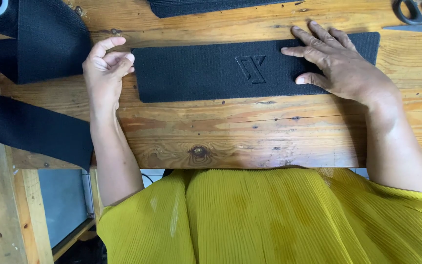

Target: The person is preparing black fabric strips by aligning them on a wooden workbench and cutting them to length using scissors.

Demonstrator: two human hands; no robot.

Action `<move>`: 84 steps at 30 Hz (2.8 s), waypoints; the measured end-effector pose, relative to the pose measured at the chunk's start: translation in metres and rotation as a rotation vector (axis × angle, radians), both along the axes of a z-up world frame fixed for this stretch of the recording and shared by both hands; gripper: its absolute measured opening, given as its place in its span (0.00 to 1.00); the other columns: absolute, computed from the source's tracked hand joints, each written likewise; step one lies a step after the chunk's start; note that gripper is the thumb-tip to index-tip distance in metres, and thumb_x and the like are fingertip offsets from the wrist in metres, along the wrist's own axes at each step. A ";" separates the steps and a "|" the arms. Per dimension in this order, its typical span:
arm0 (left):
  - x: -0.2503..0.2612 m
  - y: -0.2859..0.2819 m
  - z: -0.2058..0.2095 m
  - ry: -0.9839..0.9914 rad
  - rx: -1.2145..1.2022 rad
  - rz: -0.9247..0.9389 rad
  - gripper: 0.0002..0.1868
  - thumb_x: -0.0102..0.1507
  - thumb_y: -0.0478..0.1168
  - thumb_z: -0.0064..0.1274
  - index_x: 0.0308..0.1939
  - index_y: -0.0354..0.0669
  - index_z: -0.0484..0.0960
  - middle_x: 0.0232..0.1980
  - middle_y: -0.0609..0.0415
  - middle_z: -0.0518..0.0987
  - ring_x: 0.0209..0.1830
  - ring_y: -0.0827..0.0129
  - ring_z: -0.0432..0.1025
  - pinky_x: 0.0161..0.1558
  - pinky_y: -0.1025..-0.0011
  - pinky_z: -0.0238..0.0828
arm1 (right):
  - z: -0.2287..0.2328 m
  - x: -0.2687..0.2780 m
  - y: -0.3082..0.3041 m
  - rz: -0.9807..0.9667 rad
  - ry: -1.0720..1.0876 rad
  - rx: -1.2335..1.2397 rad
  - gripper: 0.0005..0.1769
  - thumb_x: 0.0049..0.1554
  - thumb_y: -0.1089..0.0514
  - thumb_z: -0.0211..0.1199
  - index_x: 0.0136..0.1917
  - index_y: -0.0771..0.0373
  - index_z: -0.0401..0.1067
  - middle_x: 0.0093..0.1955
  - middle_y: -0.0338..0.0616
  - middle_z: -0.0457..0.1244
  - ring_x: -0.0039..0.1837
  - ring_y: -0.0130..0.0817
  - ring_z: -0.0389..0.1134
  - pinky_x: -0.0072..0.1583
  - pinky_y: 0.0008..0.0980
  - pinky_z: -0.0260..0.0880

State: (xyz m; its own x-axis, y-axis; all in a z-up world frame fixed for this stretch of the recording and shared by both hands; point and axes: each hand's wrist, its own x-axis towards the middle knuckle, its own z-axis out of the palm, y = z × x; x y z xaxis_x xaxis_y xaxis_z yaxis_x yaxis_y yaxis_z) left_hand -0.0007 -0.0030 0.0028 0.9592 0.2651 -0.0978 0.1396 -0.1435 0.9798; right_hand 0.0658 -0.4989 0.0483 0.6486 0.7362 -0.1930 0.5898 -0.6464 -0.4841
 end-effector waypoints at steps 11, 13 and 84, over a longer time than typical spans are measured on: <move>-0.001 -0.002 0.000 -0.102 0.176 -0.061 0.12 0.71 0.28 0.59 0.57 0.41 0.78 0.37 0.54 0.82 0.35 0.79 0.73 0.41 0.78 0.81 | -0.005 0.001 -0.002 -0.003 -0.036 -0.024 0.36 0.61 0.38 0.49 0.80 0.45 0.57 0.88 0.44 0.42 0.88 0.51 0.34 0.79 0.55 0.32; -0.001 -0.002 0.000 -0.108 0.177 -0.062 0.11 0.71 0.28 0.58 0.56 0.42 0.78 0.38 0.55 0.81 0.35 0.80 0.73 0.41 0.78 0.81 | -0.004 0.001 -0.002 -0.008 -0.034 -0.032 0.36 0.61 0.39 0.50 0.80 0.44 0.56 0.88 0.44 0.42 0.88 0.51 0.34 0.79 0.55 0.32; -0.003 0.005 -0.006 -0.059 0.090 -0.070 0.17 0.71 0.32 0.59 0.64 0.41 0.79 0.48 0.52 0.83 0.43 0.81 0.75 0.45 0.82 0.79 | 0.001 -0.008 -0.005 -0.002 -0.081 0.032 0.45 0.48 0.42 0.70 0.77 0.51 0.62 0.83 0.60 0.46 0.83 0.58 0.44 0.78 0.55 0.39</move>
